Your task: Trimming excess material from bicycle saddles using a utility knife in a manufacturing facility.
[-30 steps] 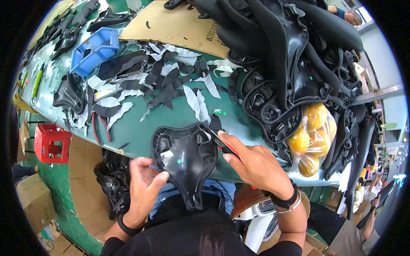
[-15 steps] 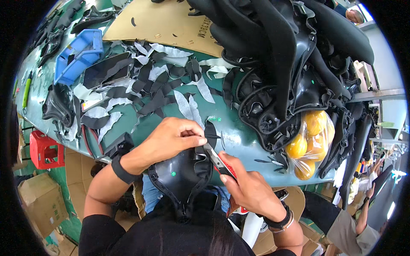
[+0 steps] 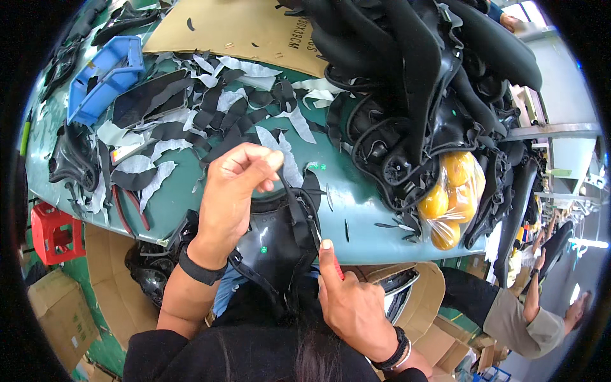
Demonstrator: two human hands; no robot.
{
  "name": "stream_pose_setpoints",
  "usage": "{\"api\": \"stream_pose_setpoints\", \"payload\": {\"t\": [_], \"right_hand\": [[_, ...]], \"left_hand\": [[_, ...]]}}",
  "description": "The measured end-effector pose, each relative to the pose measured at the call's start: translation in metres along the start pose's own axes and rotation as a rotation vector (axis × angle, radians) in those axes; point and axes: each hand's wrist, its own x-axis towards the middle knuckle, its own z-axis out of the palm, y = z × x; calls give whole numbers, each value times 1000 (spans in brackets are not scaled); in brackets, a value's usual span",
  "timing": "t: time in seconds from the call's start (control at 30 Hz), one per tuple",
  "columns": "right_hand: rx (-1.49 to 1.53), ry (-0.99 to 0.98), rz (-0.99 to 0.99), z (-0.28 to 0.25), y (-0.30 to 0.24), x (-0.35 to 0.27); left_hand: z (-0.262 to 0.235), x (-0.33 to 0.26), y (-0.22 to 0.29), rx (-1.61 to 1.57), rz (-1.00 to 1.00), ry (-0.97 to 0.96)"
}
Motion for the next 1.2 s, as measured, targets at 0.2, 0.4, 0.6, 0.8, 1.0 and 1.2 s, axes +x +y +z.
{"api": "stream_pose_setpoints", "payload": {"t": [0.2,0.4,0.6,0.8,1.0,1.2], "right_hand": [[127,11,114,14,-11,-22],[611,347,174,50,26,-18],[929,478,-37,66,37,51],[1290,108,32,62,36,21],[800,339,-120,60,51,26],[494,198,-157,40,38,46]], "left_hand": [[-9,5,1,-276,467,265],[-7,-33,20,44,466,571],[-9,-147,-16,688,-56,499],[-15,-92,22,1180,138,163],[-8,-61,-7,1548,251,309],[-6,-59,-10,1553,305,300]]}}
